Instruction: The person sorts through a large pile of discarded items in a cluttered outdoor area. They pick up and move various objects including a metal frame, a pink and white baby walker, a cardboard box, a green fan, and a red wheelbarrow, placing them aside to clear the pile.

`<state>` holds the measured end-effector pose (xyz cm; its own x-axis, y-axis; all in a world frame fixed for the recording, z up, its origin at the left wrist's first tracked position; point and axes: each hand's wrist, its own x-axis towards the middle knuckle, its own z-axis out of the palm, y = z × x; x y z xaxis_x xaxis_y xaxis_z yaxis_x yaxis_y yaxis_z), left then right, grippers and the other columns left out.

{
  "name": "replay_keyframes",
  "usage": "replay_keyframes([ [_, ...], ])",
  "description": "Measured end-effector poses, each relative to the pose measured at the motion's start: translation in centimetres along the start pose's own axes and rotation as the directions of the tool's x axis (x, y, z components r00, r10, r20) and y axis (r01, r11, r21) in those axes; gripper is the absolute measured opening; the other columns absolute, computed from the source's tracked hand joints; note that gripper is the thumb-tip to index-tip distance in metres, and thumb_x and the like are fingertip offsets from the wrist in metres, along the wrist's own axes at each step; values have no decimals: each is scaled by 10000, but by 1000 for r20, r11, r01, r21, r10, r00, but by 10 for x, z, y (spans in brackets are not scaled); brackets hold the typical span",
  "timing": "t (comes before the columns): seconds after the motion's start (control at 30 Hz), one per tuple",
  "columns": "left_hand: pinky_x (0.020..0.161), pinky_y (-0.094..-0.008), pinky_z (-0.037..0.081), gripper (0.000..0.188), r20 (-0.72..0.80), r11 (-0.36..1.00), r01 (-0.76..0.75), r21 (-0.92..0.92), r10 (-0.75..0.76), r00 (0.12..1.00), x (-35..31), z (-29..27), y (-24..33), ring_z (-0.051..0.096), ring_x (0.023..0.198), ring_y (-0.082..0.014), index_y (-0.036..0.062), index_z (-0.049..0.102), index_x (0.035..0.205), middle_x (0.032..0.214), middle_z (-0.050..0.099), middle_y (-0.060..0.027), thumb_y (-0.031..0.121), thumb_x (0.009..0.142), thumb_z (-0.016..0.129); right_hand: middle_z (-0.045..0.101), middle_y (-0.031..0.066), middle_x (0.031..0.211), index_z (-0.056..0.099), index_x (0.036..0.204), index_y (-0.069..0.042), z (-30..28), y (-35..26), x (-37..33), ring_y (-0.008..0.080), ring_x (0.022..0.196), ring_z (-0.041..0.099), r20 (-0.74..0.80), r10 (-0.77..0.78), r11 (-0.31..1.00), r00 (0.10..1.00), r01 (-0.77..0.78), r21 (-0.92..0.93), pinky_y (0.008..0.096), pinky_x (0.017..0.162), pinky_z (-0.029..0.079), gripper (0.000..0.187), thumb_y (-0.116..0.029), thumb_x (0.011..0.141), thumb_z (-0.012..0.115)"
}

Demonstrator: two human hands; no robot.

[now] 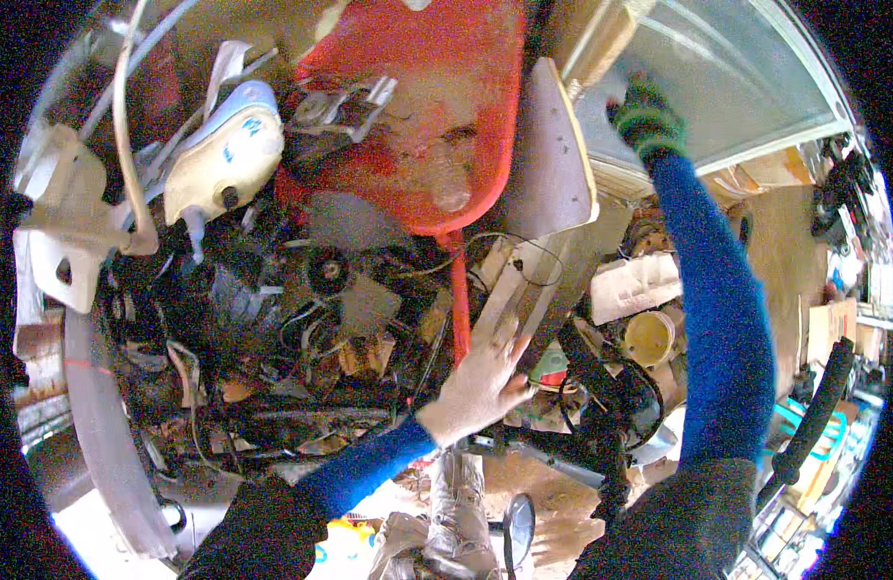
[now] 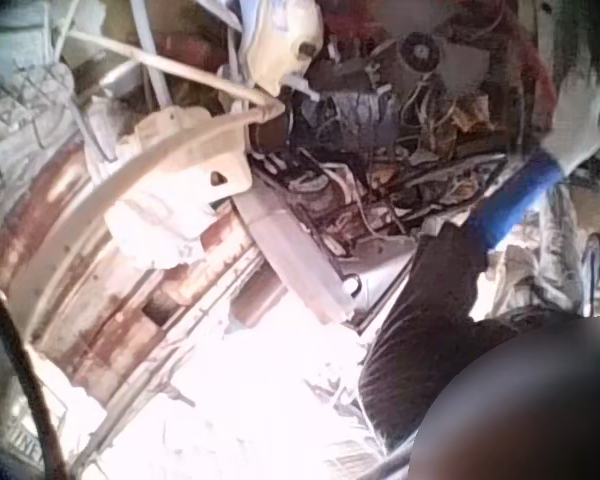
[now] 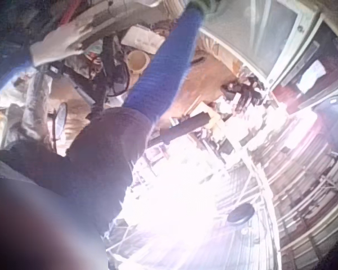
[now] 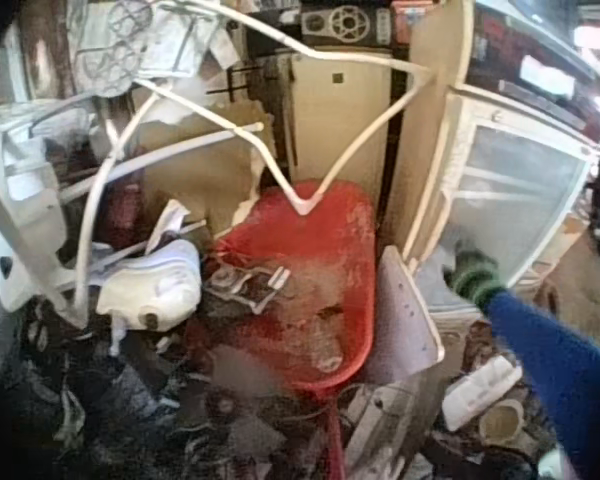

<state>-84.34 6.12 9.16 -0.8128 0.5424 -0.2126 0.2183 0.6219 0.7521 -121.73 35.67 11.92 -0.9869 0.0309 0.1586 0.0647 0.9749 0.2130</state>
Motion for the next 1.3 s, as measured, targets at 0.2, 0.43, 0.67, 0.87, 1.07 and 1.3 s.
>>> replay_keyframes([
  [0.2,978,-431,515,640,-121,971,236,-21,-237,964,-156,19,-17,598,1175,-377,-25,519,1396,1445,493,-229,368,920,690,688,250,1199,631,1288,-7,109,-138,-145,442,1098,656,292,-106,899,951,-34,436,497,967,515,634,-500,894,691],
  [0.43,918,-480,526,517,-329,833,545,93,-491,807,-266,32,-77,623,1115,-391,42,586,1321,1290,621,-191,278,881,721,700,210,1107,675,1221,-53,113,-315,-218,404,991,679,163,-196,665,967,9,747,482,881,541,546,-439,838,727],
  [0.67,995,-431,492,571,-208,709,689,-150,-704,679,-299,68,-72,586,1185,-369,28,567,1337,1282,605,-197,227,839,762,635,186,1321,683,1191,-99,113,-376,-183,376,1165,619,164,-99,954,981,47,295,499,953,510,558,-465,771,718],
  [0.87,1045,-423,475,585,-191,687,679,-258,-726,661,-297,80,-60,578,1229,-358,26,561,1347,1330,592,-196,244,842,760,678,167,1275,682,1217,-165,121,-347,-142,385,1183,650,417,-15,973,909,-82,215,529,975,516,534,-473,782,701],
  [1.07,996,-505,480,552,-285,719,625,-305,-695,660,-256,40,-81,575,1196,-440,18,578,1348,1313,595,-262,331,909,695,739,158,1152,704,1188,-222,158,-354,-133,386,1079,709,424,-68,947,903,-75,312,534,899,553,396,-406,840,655],
  [1.3,844,-483,523,514,-405,719,577,-387,-695,594,-246,26,-105,640,1005,-415,26,647,1226,1113,665,-235,386,873,747,717,174,925,702,1081,-143,115,-376,-188,391,871,681,29,-455,832,890,413,370,515,747,531,319,-401,934,586],
])
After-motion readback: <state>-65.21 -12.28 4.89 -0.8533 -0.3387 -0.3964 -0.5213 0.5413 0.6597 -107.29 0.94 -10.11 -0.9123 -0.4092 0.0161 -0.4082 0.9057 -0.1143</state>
